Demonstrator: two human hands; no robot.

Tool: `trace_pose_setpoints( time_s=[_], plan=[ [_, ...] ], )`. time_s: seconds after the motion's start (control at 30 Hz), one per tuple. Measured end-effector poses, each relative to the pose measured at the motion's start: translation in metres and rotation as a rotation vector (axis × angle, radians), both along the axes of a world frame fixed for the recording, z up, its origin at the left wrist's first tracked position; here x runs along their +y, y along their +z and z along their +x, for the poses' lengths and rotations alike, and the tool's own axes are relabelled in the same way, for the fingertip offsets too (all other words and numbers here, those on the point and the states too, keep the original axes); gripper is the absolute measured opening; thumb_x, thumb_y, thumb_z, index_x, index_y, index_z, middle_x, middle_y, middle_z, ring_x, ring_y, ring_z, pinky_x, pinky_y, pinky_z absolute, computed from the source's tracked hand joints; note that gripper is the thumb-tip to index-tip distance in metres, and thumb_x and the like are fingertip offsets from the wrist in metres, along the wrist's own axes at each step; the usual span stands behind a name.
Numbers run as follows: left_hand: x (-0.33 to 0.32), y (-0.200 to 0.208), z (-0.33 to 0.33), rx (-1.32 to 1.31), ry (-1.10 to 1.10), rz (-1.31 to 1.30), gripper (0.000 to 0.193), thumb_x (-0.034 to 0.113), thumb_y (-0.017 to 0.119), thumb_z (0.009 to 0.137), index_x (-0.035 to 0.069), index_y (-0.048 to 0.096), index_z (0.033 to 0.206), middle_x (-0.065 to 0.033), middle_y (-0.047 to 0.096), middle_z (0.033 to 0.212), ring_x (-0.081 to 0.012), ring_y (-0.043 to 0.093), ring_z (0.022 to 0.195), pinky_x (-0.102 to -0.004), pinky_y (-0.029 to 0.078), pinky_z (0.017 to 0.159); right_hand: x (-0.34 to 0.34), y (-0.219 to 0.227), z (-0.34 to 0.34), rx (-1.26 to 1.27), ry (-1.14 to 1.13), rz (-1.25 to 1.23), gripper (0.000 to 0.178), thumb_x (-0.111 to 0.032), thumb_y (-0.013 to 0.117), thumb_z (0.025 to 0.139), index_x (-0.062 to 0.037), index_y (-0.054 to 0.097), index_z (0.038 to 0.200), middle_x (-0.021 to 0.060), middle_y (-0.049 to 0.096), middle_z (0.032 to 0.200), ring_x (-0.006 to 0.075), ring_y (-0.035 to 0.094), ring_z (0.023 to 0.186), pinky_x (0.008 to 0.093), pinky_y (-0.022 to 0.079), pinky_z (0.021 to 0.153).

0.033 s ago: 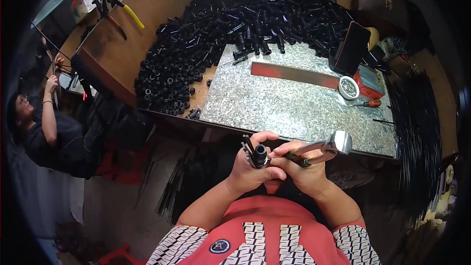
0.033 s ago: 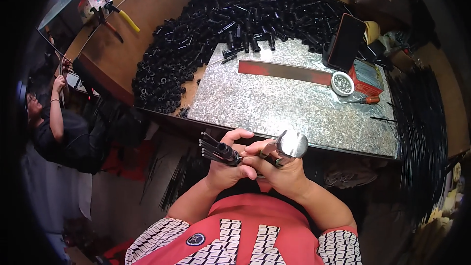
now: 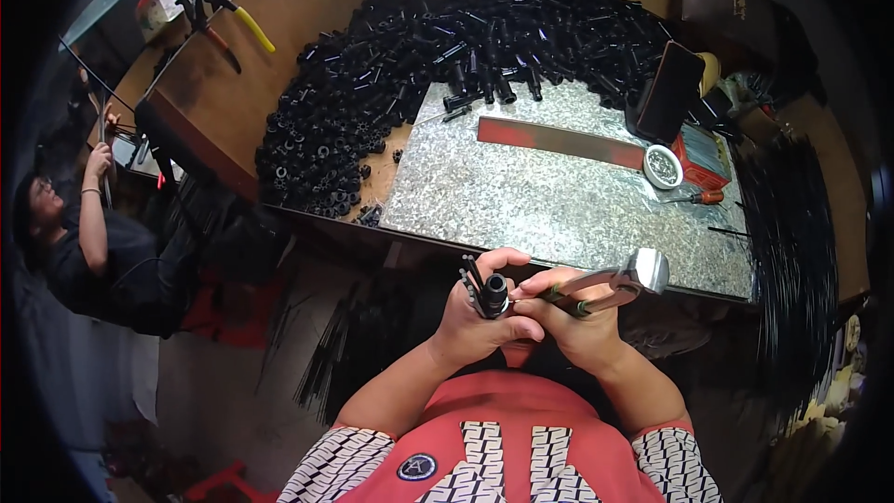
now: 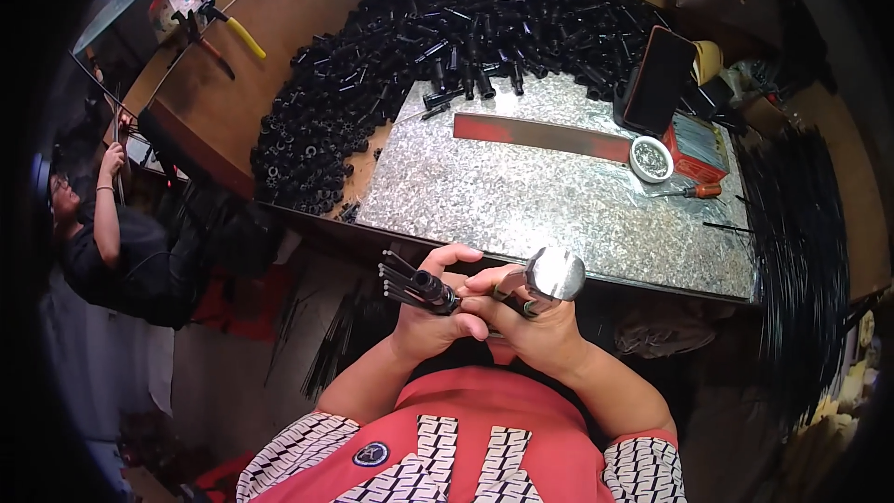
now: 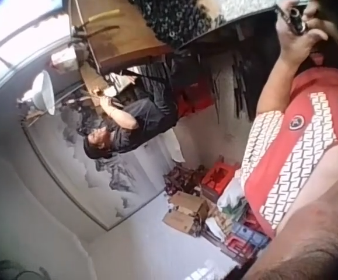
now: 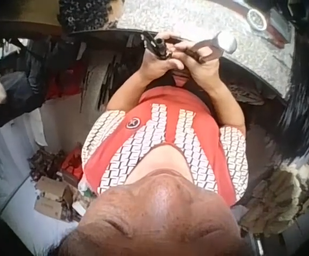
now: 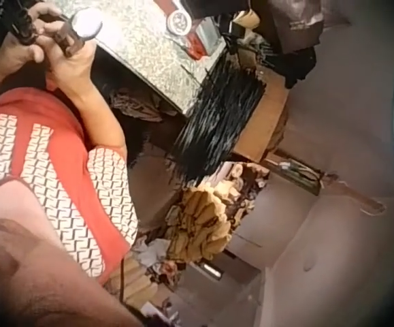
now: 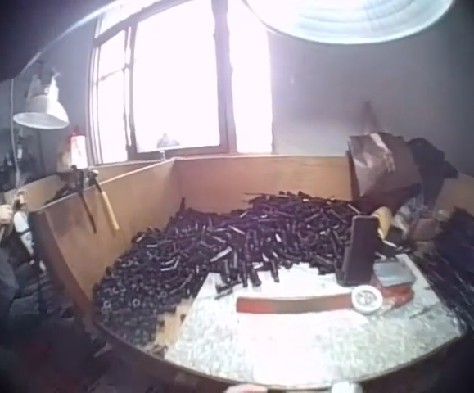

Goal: Assembling wiring components by inserting multiple wires into plastic connectors and using pliers to secure the assembly.

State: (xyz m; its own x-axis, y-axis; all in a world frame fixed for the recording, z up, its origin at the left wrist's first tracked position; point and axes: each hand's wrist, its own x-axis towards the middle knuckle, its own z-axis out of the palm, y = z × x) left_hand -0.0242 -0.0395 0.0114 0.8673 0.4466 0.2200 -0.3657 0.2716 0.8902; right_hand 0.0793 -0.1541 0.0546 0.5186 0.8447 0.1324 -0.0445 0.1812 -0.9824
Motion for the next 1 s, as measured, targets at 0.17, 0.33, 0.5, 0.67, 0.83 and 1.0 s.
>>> trace_pose_setpoints(
  time_s=[0.17,0.33,0.5,0.67,0.83,1.0],
  plan=[
    [0.001,0.0,-0.001,0.013,0.001,0.044,0.07,0.007,0.084,0.067,0.003,0.044,0.124,0.0036,0.06,0.079,-0.0009,0.055,0.074,-0.0177,0.045,0.064,-0.001,0.005,0.0,-0.022,0.022,0.022,0.018,0.009,0.064,0.079,0.0003,0.061,0.094,0.0113,0.066,0.09,0.0167,0.065,0.083,0.0275,0.054,0.074],
    [0.002,-0.002,0.002,-0.016,-0.016,0.029,0.069,0.009,0.084,0.068,0.004,0.044,0.124,0.0029,0.061,0.08,-0.0015,0.055,0.073,-0.0181,0.046,0.064,0.0,0.003,0.002,0.026,0.032,0.005,0.017,0.01,0.063,0.079,0.0001,0.061,0.094,0.0113,0.065,0.09,0.017,0.065,0.083,0.0275,0.054,0.073],
    [0.004,-0.003,0.001,-0.019,0.001,0.118,0.069,0.009,0.083,0.069,0.003,0.043,0.125,0.0021,0.066,0.079,-0.0003,0.057,0.075,-0.0178,0.046,0.067,0.0,0.003,0.002,-0.033,0.042,-0.036,0.016,0.01,0.062,0.08,-0.0005,0.061,0.093,0.0119,0.065,0.09,0.0174,0.065,0.082,0.0279,0.054,0.071],
    [0.007,-0.003,-0.003,0.011,-0.055,0.111,0.074,0.007,0.082,0.069,0.001,0.037,0.127,-0.002,0.064,0.079,-0.005,0.059,0.075,-0.0202,0.047,0.068,0.007,-0.004,0.008,-0.505,-0.023,0.122,0.017,0.0,0.068,0.078,-0.0035,0.062,0.094,0.0096,0.068,0.083,0.018,0.066,0.07,0.0261,0.052,0.06],
    [0.014,-0.006,-0.005,-0.002,-0.102,0.151,0.083,0.006,0.082,0.068,0.0,0.029,0.131,-0.005,0.06,0.078,-0.0093,0.059,0.072,-0.0225,0.048,0.066,0.012,0.006,0.004,-0.711,-0.07,0.157,0.021,-0.003,0.072,0.072,-0.0047,0.062,0.09,0.0091,0.067,0.079,0.0228,0.065,0.068,0.0276,0.051,0.06],
    [0.024,0.007,-0.013,0.068,-0.173,-0.048,0.09,0.01,0.087,0.063,0.0,0.033,0.134,0.0085,0.048,0.061,-0.0026,0.048,0.059,-0.0161,0.041,0.059,0.012,0.008,0.004,-0.673,-0.054,0.008,0.023,-0.006,0.074,0.073,-0.0035,0.059,0.089,0.0067,0.059,0.068,0.0192,0.062,0.061,0.0294,0.047,0.053]
  ],
)
